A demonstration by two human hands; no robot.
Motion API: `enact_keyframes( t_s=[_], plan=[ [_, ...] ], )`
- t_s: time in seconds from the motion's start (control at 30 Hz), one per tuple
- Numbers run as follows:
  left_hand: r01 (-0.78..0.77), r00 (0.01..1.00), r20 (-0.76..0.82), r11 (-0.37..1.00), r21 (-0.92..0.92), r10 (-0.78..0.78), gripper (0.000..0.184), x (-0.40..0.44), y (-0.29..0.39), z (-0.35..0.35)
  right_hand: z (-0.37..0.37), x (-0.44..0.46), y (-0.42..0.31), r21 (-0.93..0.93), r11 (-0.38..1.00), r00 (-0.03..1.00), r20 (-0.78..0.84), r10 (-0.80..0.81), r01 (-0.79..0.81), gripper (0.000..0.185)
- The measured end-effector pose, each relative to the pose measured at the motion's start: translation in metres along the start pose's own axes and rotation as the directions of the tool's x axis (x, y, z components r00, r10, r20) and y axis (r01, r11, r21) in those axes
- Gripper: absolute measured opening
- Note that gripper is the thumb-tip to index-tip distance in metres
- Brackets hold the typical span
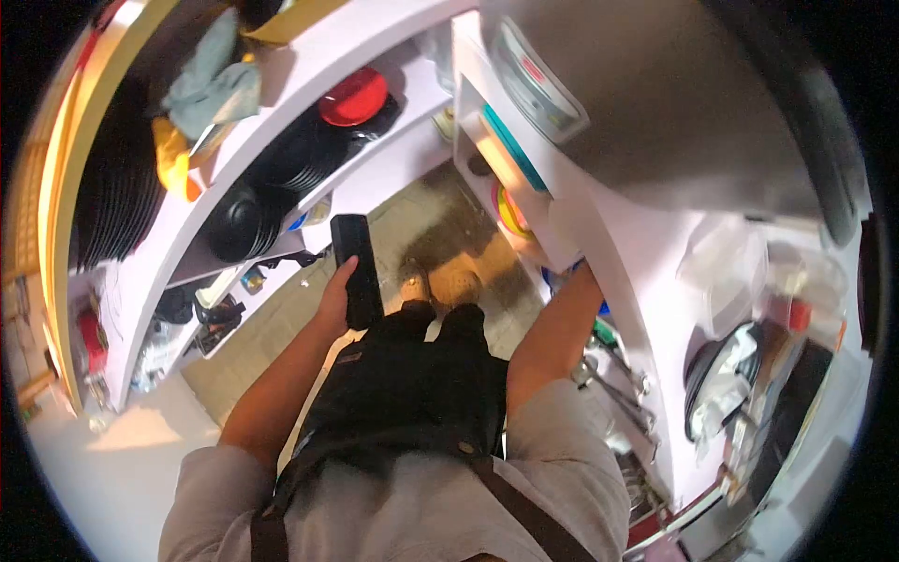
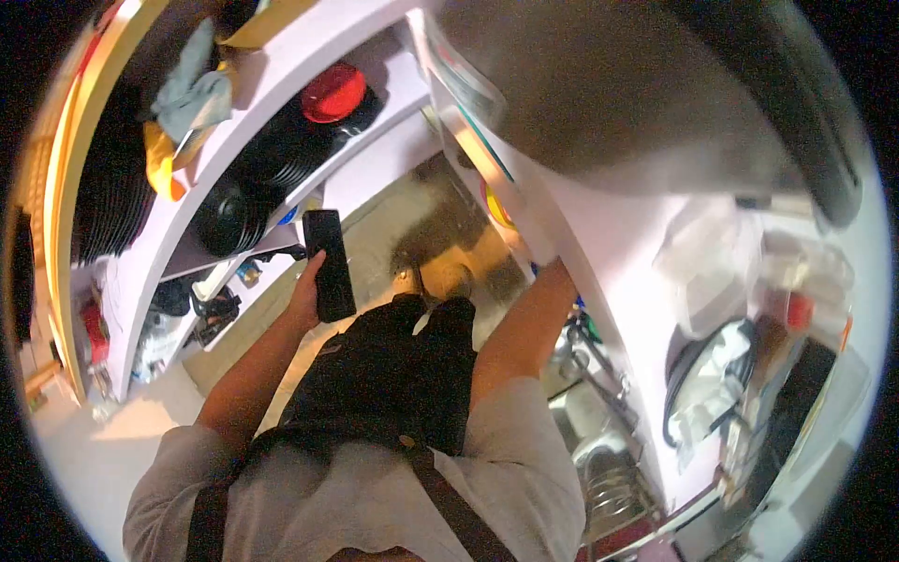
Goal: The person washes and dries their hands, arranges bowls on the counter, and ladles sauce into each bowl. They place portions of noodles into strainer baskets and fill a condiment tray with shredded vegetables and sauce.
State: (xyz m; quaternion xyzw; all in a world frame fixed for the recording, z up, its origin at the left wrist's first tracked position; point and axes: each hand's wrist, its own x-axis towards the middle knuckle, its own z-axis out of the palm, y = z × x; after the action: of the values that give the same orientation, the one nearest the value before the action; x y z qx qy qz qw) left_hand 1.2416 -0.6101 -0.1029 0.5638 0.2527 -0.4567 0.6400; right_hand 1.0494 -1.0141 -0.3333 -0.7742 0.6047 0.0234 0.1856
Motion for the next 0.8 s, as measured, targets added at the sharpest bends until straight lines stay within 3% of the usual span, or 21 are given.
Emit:
enact_keyframes(
  t_s=[0.03, 0.13, 0.3, 0.43, 0.5, 0.53, 0.6, 0.63, 0.67, 0.7, 0.73, 0.77, 0.8],
  plan=[
    [0.077, 0.997, 0.003, 0.997, 0.029, -0.077, 0.042, 0.008, 0.000, 0.006, -0.002, 0.002, 0.000, 0.014, 1.000, 1.000, -0.012, 0.011, -0.011, 0.040],
    [0.112, 0.994, 0.009, 0.992, 0.064, -0.113, 0.041, 0.031, -0.003, 0.039, -0.002, 0.007, 0.006, 0.036, 0.998, 0.998, -0.044, 0.050, -0.049, 0.040],
    [0.112, 0.969, 0.211, 0.988, 0.102, -0.131, 0.044, 0.061, -0.016, 0.060, 0.000, 0.017, 0.020, 0.078, 0.993, 0.990, -0.095, 0.099, -0.092, 0.040],
    [0.132, 0.970, 0.188, 0.981, 0.140, -0.157, 0.050, 0.055, -0.015, 0.069, -0.009, 0.007, 0.027, 0.114, 0.990, 0.981, -0.166, 0.098, -0.080, 0.040],
    [0.189, 0.917, 0.367, 0.981, -0.050, -0.158, 0.058, 0.050, -0.009, 0.074, -0.021, -0.014, 0.031, 0.082, 0.995, 0.944, -0.329, -0.027, 0.057, 0.040],
    [0.200, 0.911, 0.375, 0.979, -0.041, -0.171, 0.058, 0.049, -0.008, 0.074, -0.026, -0.032, 0.032, 0.022, 0.988, 0.893, -0.430, -0.129, 0.154, 0.040],
    [0.297, 0.864, 0.458, 0.947, -0.125, -0.211, 0.065, 0.055, -0.006, 0.076, -0.037, -0.084, 0.017, -0.134, 0.919, 0.787, -0.481, -0.386, 0.370, 0.040],
    [0.306, 0.853, 0.472, 0.945, -0.111, -0.221, 0.065, 0.060, -0.008, 0.078, -0.044, -0.113, 0.007, -0.074, 0.908, 0.815, -0.414, -0.405, 0.413, 0.040],
    [0.271, 0.860, 0.470, 0.958, -0.096, -0.196, 0.062, 0.066, -0.012, 0.078, -0.054, -0.151, -0.020, 0.241, 0.898, 0.918, -0.250, -0.309, 0.368, 0.037],
    [0.236, 0.865, 0.471, 0.969, -0.075, -0.174, 0.059, 0.072, -0.017, 0.080, -0.065, -0.188, -0.047, 0.549, 0.812, 0.979, -0.065, -0.193, 0.197, 0.036],
    [0.250, 0.851, 0.487, 0.967, -0.050, -0.195, 0.059, 0.075, -0.020, 0.084, -0.076, -0.225, -0.075, 0.728, 0.685, 0.991, 0.114, -0.073, -0.033, 0.036],
    [0.250, 0.869, 0.439, 0.968, 0.011, -0.229, 0.054, 0.076, -0.027, 0.088, -0.090, -0.245, -0.093, 0.714, 0.598, 0.915, -0.156, -0.371, 0.364, 0.033],
    [0.251, 0.883, 0.392, 0.965, 0.072, -0.259, 0.050, 0.075, -0.036, 0.093, -0.116, -0.261, -0.117, 0.584, 0.702, 0.896, -0.106, -0.432, 0.407, 0.032]
  ],
)
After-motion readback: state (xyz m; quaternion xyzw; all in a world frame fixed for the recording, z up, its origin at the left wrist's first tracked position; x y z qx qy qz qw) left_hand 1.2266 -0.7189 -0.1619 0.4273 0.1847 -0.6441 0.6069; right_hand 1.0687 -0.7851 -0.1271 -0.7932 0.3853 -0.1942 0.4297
